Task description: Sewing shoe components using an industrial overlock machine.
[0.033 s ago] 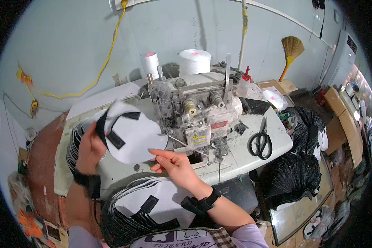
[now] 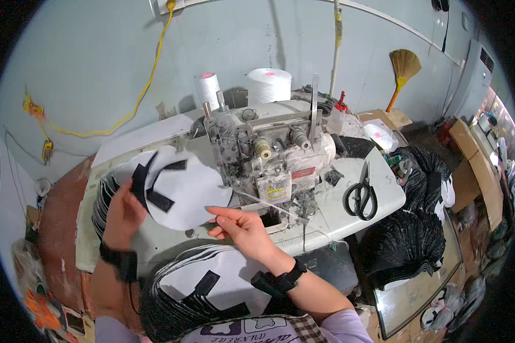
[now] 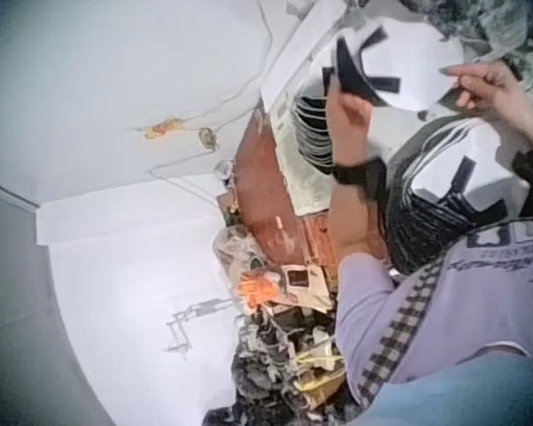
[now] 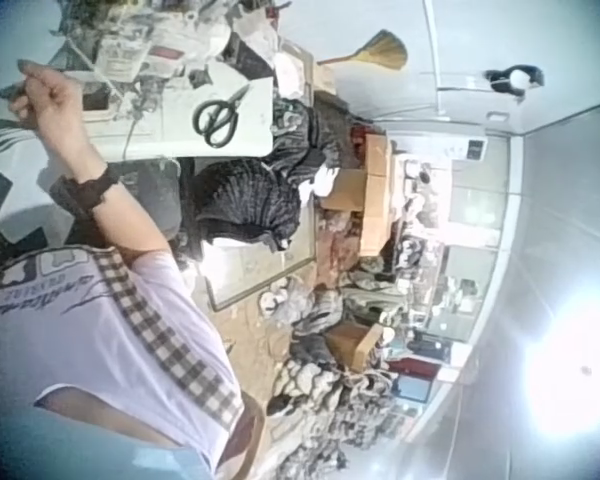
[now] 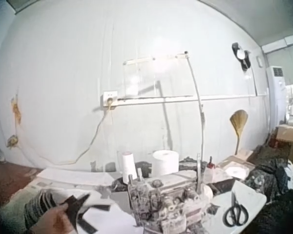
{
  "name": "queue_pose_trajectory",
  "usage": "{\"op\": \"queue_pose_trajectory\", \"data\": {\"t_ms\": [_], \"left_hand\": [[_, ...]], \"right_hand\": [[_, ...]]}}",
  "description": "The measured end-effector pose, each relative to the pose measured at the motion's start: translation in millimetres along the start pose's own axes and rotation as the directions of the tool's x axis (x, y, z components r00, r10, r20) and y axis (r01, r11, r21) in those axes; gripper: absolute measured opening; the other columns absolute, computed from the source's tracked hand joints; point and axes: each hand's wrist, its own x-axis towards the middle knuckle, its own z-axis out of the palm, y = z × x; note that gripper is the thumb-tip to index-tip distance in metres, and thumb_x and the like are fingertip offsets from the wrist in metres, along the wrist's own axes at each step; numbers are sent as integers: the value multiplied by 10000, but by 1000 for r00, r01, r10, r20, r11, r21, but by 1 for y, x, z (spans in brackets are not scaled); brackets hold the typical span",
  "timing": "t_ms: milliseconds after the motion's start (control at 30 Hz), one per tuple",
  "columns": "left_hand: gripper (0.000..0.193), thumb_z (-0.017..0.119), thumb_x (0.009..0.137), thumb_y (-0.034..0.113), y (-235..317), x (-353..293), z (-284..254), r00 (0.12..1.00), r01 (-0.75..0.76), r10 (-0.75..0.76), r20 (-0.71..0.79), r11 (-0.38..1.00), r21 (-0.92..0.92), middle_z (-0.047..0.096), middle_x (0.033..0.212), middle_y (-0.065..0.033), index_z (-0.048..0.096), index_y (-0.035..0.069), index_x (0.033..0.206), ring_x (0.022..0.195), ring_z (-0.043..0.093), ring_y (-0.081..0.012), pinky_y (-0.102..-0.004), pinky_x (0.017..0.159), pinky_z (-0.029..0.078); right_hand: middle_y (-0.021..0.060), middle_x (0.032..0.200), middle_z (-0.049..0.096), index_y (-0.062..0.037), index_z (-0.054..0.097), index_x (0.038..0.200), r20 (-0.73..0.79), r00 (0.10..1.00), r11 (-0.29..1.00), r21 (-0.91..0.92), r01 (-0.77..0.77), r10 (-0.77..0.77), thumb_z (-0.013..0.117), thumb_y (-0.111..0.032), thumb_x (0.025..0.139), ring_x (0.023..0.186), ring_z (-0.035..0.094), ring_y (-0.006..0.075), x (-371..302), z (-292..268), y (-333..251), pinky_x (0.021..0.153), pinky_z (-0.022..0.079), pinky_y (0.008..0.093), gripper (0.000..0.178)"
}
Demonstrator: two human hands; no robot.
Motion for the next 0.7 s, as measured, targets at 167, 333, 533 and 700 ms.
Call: {"op": "queue_pose_trajectory", "data": {"t_ms": [167,333,533,700], "left_hand": [[194,660,798,11,-89,-21,94,896,255,385,-220,-43,966,693,990,-65,683,40,988,935,650,-192,-331,784,540],[312,590,759,-63,-113,4,106,994,25,104,-12,-126,992,638,1169,-152,658,-2,1057,1121,599,-258,-346,889,511],[297,561,803,-63,-110,37,85,984,-85,113,140,-391,917,662,1038,-148,651,31,1069,964,649,-296,-332,880,495],[200,535,848,-31,-101,32,100,974,44,217,-60,79,996,650,1050,-149,551,-45,1046,880,640,-166,-304,788,514]], "right_hand": [[54,940,671,-32,586,1251,13,997,986,-149,71,-70,478,-5,954,831,619,69,-6,-14,1,761,519,218,317],[139,987,698,-33,633,1179,15,955,833,-484,267,-297,483,60,893,875,645,130,-20,-16,-3,786,511,255,336],[200,917,666,-34,637,1155,122,859,607,-659,445,-497,542,77,785,811,656,343,-36,-16,-25,721,530,337,399],[163,763,618,-37,607,1175,404,793,273,-785,556,-456,595,18,772,694,611,352,-40,-11,-14,590,498,392,407]]}}
